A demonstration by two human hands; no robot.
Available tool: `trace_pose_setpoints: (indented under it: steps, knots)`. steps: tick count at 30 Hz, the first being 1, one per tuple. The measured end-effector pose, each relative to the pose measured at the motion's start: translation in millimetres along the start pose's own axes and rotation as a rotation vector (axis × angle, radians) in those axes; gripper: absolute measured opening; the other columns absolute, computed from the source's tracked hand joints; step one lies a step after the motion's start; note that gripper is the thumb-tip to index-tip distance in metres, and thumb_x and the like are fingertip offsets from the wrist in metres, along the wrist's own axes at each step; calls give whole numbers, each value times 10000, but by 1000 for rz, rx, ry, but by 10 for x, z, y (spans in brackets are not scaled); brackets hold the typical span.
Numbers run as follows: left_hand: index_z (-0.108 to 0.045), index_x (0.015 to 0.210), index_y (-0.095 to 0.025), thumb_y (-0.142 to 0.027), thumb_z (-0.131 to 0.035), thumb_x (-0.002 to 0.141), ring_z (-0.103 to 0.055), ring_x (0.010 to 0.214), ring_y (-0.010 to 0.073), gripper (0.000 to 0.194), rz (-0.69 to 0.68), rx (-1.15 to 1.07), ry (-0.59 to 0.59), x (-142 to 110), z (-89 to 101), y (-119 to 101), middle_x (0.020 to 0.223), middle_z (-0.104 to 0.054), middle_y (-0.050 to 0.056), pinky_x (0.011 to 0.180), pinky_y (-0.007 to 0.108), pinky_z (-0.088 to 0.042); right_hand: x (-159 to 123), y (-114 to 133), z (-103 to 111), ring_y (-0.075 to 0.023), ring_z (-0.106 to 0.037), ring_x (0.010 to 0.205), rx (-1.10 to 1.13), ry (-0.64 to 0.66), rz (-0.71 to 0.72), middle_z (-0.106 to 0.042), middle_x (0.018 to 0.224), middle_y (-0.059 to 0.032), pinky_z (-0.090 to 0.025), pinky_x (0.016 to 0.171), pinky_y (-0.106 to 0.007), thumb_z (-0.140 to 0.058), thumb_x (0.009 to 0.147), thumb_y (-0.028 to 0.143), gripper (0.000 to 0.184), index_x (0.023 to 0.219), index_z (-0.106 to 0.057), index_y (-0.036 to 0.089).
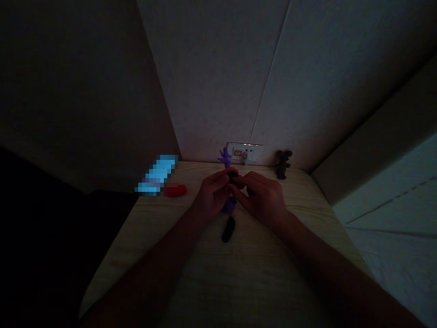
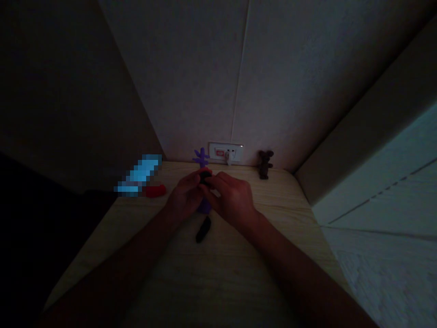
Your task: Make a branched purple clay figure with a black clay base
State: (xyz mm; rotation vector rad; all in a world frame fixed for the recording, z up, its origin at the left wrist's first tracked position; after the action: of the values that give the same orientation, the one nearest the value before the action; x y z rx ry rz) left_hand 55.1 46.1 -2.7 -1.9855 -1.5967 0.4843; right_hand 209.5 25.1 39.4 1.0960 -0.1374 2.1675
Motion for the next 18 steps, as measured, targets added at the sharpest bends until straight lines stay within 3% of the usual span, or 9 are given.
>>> trace_pose_setpoints:
  steps: [9, 12, 15, 17, 18]
  knots:
    - [-834, 950, -136, -174, -904, 712, -783, 773, 167, 251, 5, -4, 16, 0, 14, 11, 916, -829, 66, 701, 216, -624, 12, -9, 11, -154, -647, 600, 52, 45, -31, -755, 751, -63, -450, 577, -284, -663, 1002, 317, 220, 904, -797, 172]
    - [-827, 944, -134, -151, -868, 747, -779, 785, 156, 202, -3, -9, 18, -2, 16, -4, 927, -825, 65, 704, 204, -618, 39, -2, 57, -138, -602, 553, 170, -5, -72, -752, 726, -45, -442, 565, -285, -736, 950, 351, 185, 894, -800, 187]
    - [-814, 912, -126, -121, -783, 813, -782, 848, 165, 104, -19, -45, -30, -6, 5, -43, 944, -820, 74, 812, 234, -632, 67, -57, 76, -124, -545, 526, 342, -133, -311, -713, 671, -16, -418, 557, -288, -767, 908, 405, 228, 796, -775, 207]
    - [-805, 911, -115, -103, -716, 852, -782, 883, 177, 108, -6, -78, -68, -14, -7, -71, 953, -818, 86, 876, 266, -635, 74, -124, 34, -127, -514, 524, 495, -189, -595, -668, 625, -11, -381, 538, -291, -718, 925, 453, 324, 716, -744, 207]
    - [-800, 916, -112, -96, -687, 865, -783, 888, 182, 125, 9, -92, -78, -19, -12, -81, 955, -816, 92, 884, 275, -636, 74, -152, -7, -122, -479, 504, 594, -157, -740, -646, 604, -8, -359, 522, -291, -717, 910, 483, 358, 684, -731, 205]
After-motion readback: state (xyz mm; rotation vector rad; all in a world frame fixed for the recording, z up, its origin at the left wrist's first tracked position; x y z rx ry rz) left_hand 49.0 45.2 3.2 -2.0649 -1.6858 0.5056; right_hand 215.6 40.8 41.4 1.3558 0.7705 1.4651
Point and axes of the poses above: each hand's wrist, its own x-axis towards the middle knuckle, its own z-axis out of the back of the hand, y = z × x, the point moved 1 cm from there along x, towards the middle knuckle
